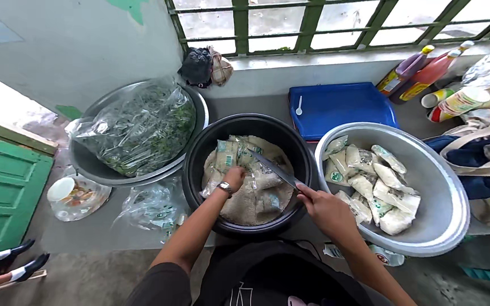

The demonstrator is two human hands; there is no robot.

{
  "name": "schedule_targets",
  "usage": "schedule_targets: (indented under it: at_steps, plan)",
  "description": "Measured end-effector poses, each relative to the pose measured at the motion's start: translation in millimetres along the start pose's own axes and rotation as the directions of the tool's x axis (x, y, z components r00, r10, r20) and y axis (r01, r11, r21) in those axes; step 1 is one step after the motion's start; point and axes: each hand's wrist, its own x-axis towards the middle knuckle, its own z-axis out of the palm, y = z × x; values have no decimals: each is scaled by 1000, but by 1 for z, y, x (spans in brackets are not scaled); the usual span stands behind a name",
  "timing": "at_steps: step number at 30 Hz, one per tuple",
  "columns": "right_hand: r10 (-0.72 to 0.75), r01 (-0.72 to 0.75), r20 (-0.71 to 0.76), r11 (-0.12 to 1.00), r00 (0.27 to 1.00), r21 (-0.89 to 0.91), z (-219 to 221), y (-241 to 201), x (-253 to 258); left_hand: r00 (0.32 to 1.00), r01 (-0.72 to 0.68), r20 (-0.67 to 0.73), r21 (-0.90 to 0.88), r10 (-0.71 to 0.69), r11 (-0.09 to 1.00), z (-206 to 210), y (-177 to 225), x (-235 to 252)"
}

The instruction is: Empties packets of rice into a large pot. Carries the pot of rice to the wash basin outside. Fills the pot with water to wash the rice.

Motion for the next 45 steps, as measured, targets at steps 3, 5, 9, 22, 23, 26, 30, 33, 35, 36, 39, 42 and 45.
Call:
schedule_targets:
  at_steps: [3, 5, 9, 22, 23, 26, 30, 33, 35, 36, 39, 42, 45]
  plan:
    - [-27, 28, -51, 999, 998, 16, 2, 2, -7, 960, 271, 54, 66, -274, 960, 11, 9, 20]
    - [-30, 32, -69, 999, 997, 32, 5, 7, -11, 915, 396, 43, 81, -400, 915, 13, 18, 25]
    - [-30, 36, -129, 998, 991, 44, 12, 18, -21, 859, 496, 49, 172, -510, 851, 21, 33, 26]
    - [-12, 22, -74, 990, 997, 142, 14, 29, -17, 919, 314, 262, -34, -295, 949, 7, 6, 5]
    - [-14, 23, -64, 990, 998, 140, 14, 27, -16, 907, 349, 263, -33, -329, 936, 10, 9, 2]
    - [-24, 31, -52, 990, 998, 139, 13, 23, -14, 861, 447, 258, 26, -438, 894, 11, 23, -2]
    - [-38, 45, -51, 989, 998, 140, 11, 22, -12, 858, 432, 325, -35, -398, 901, 8, 20, -1]
    - [-31, 39, -57, 989, 998, 146, 11, 23, -11, 931, 338, 242, -277, -275, 900, 21, 10, 2]
    - [-29, 43, -93, 987, 995, 153, 10, 25, -15, 964, 254, 153, -274, -219, 928, 8, 21, -5]
    - [-29, 47, -117, 987, 993, 152, 10, 28, -17, 978, 202, 93, -252, -185, 946, -2, 24, -10]
    - [-16, 36, -156, 992, 988, 124, 8, 33, -24, 981, 122, -97, -373, -169, 920, -30, 13, -20]
    - [-23, 36, -144, 995, 989, 88, 11, 36, -27, 918, 70, -266, -621, -294, 781, -4, -21, -5]
    - [-34, 39, -90, 998, 995, 50, 10, 33, -33, 899, 3, -309, -705, -311, 709, 13, -13, 6]
